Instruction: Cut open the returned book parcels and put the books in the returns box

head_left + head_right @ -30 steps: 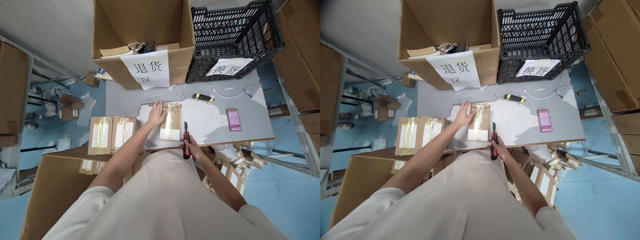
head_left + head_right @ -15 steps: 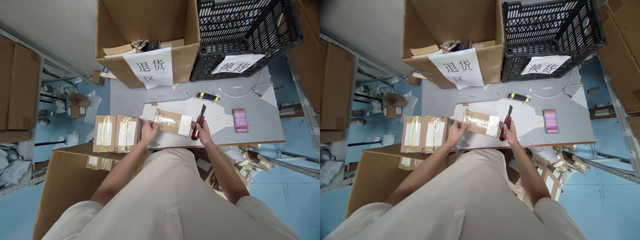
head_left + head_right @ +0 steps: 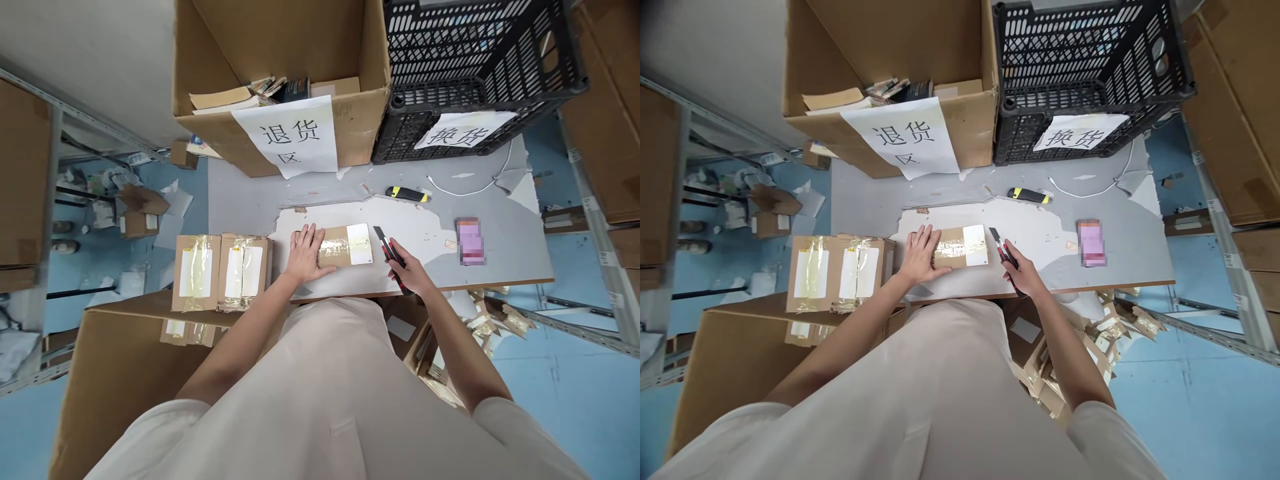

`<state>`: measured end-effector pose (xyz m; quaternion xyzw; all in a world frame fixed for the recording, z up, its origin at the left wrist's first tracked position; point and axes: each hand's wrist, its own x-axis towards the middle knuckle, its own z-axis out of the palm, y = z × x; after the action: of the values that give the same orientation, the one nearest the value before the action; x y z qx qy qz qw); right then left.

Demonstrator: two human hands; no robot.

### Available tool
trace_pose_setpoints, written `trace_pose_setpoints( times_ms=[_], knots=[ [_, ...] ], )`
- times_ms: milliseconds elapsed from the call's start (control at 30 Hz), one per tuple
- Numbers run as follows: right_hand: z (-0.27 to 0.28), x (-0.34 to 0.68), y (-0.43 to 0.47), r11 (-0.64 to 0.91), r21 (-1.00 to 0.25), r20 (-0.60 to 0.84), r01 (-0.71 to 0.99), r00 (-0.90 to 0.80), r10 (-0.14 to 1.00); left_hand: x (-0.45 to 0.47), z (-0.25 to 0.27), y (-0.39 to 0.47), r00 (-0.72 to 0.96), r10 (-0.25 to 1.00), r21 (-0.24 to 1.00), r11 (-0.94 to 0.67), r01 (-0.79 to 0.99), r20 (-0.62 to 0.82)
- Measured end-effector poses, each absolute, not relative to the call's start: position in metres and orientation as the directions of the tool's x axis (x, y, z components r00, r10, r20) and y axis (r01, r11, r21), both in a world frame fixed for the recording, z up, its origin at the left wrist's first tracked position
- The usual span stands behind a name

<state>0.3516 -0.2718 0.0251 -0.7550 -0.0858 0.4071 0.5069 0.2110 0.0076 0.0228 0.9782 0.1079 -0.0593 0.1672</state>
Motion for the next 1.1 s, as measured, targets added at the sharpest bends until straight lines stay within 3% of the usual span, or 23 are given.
trace_pose_setpoints(
  times_ms=[300,500,833,1100],
  knots=[
    [0.033,0.347,-0.271,-0.526,-0.812,-0.558,-0.251,0.599,0.575,0.209,0.017,0.002,0.964,0.235,0.297,-0.918,0.261,-0.121],
    [0.041,0.359,-0.272,-0.583,-0.802,-0.542,-0.133,0.574,0.614,0.209,0.015,0.000,0.964,0.247,0.314,-0.912,0.264,-0.094],
    [0.051,0.349,-0.306,-0.632,-0.765,-0.621,-0.124,0.402,0.673,0.209,0.016,-0.003,0.957,0.277,0.330,-0.899,0.289,-0.084],
    [0.049,0.326,-0.312,-0.632,-0.764,-0.609,-0.131,0.472,0.638,0.206,0.014,-0.001,0.964,0.258,0.326,-0.908,0.262,-0.058]
  ],
)
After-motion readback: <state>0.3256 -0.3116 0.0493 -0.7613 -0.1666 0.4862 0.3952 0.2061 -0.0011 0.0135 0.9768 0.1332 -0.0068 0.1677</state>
